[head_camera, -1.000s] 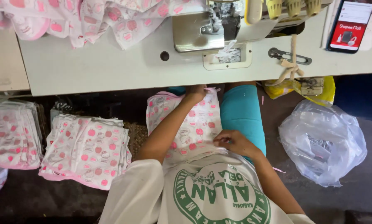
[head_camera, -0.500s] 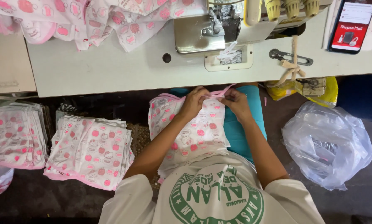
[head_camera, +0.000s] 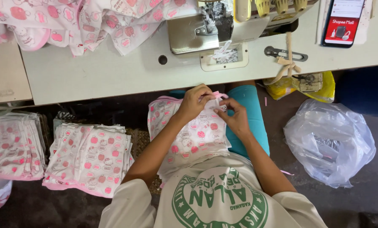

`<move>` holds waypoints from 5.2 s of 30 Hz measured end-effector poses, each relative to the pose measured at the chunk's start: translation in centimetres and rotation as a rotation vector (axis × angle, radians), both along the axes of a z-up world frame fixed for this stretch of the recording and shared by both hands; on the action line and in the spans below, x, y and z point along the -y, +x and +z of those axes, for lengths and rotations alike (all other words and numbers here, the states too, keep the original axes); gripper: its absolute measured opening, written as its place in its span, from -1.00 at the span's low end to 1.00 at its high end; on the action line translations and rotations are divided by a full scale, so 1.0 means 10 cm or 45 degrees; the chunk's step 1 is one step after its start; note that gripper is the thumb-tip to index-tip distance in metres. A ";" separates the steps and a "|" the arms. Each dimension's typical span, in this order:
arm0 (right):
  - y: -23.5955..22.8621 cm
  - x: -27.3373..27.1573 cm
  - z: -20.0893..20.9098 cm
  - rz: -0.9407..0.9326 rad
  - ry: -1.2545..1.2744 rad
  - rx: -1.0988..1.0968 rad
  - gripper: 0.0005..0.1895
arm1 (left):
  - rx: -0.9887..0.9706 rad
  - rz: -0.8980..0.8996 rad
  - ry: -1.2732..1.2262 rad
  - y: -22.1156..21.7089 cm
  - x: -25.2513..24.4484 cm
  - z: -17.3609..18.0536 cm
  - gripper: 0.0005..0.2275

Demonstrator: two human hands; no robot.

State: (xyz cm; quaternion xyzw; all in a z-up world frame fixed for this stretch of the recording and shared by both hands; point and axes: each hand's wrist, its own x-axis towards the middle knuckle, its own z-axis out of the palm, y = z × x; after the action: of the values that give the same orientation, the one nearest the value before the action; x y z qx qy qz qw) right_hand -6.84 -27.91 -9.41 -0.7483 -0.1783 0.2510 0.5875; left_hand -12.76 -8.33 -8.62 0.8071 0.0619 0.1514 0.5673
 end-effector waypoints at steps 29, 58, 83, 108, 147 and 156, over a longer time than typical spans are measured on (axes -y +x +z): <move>-0.53 0.00 0.85 0.217 0.010 0.122 -0.88 | 0.253 0.468 -0.072 -0.46 -0.63 0.54 -0.91; -0.02 -0.63 1.90 0.715 0.659 0.393 -0.92 | 0.858 0.774 0.824 -1.30 -0.79 3.06 -0.87; 0.41 0.17 2.72 0.323 0.220 0.601 -0.78 | 0.530 0.836 -0.842 -0.80 -0.44 2.02 -0.88; 0.52 -0.28 0.79 -0.051 -0.284 0.621 -0.51 | 0.157 0.626 0.907 1.02 -0.98 0.93 -0.82; 0.53 -0.91 0.52 -0.139 0.212 -0.284 -0.92 | -0.574 0.385 0.035 -0.38 -1.27 0.96 -0.61; 0.22 -0.64 0.43 -0.217 0.123 -0.238 -0.92 | 0.163 0.412 0.832 0.49 -0.31 1.14 -0.55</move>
State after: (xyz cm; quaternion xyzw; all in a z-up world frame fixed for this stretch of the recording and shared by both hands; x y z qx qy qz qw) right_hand -4.64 -21.47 -5.13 -0.7050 -0.0705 0.2600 0.6561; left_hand -7.86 -5.19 2.76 0.9142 0.1015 0.3013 0.2512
